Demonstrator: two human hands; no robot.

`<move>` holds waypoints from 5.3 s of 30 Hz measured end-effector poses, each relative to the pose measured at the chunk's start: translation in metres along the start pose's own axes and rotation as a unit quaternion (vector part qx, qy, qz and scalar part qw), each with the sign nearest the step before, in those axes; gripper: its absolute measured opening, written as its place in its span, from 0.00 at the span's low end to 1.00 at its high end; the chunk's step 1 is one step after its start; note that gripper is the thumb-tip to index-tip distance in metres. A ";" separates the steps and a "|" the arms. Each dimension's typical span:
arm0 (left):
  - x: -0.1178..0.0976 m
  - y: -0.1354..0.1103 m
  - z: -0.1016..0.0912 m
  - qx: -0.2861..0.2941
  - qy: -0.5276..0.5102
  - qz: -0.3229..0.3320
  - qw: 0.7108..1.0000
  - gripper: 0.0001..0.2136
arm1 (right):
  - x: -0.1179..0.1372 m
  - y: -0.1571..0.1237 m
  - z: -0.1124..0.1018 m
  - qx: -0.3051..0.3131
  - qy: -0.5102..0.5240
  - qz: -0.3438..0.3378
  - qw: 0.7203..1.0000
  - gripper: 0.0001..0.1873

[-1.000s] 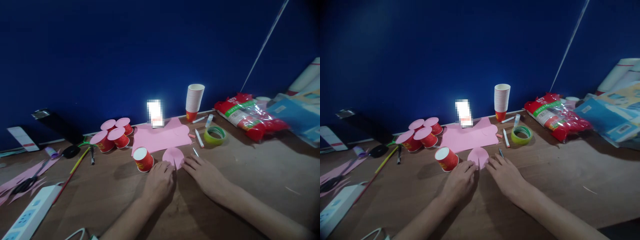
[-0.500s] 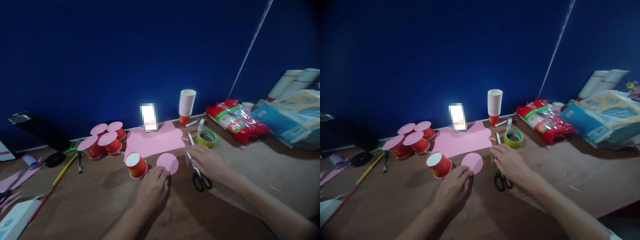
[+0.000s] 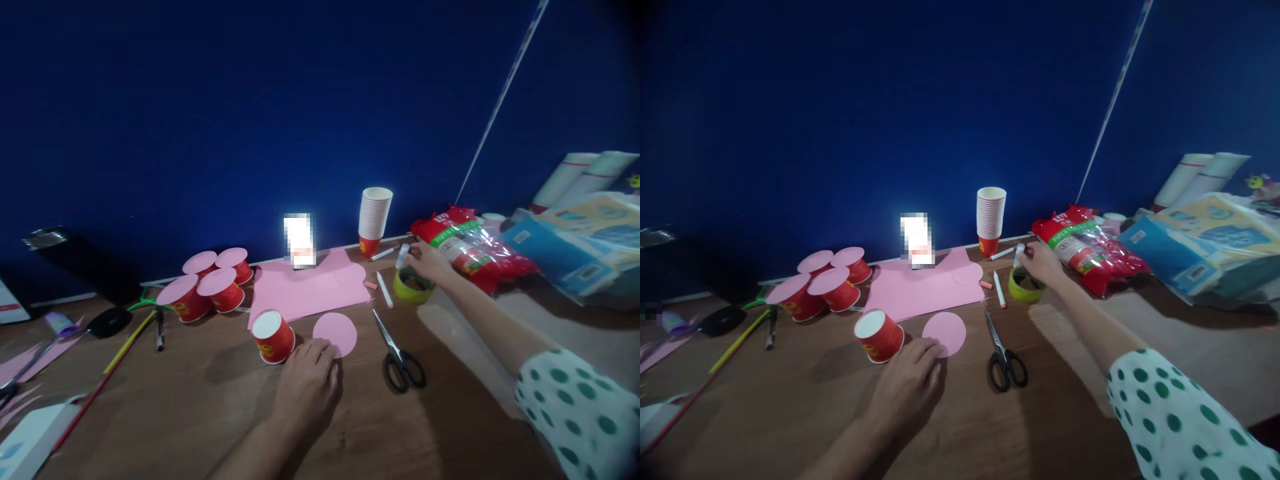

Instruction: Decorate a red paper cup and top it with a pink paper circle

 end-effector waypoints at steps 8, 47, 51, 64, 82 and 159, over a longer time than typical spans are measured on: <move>-0.002 -0.003 -0.004 -0.035 -0.015 0.006 0.999 0.13 | 0.023 0.004 -0.010 -0.070 0.028 0.043 0.996 0.11; -0.002 -0.008 -0.004 0.280 -0.706 -0.100 0.642 0.22 | 0.226 -0.216 0.073 0.446 0.777 0.080 0.436 0.24; -0.004 -0.006 -0.005 0.282 -0.738 -0.124 0.601 0.18 | 0.227 -0.223 0.072 0.490 0.768 0.075 0.406 0.26; 0.015 0.000 0.002 0.141 -0.773 -0.254 0.564 0.14 | 0.226 -0.203 0.060 0.356 0.594 -0.085 0.716 0.25; 0.023 -0.002 0.010 0.084 -0.805 -0.351 0.470 0.17 | 0.198 -0.179 0.046 0.122 0.480 -0.041 0.868 0.12; 0.007 0.001 0.002 0.052 -0.045 -0.064 0.996 0.14 | 0.155 -0.137 0.039 0.097 0.365 -0.092 0.921 0.12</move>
Point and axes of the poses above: each hand's wrist, its own y-axis towards the middle knuckle, its own z-axis out of the palm, x = y × z, the point moved 6 cm from there along y, towards the middle knuckle, and after that the axes turned 12 degrees about -z, right-handed, at the moved point
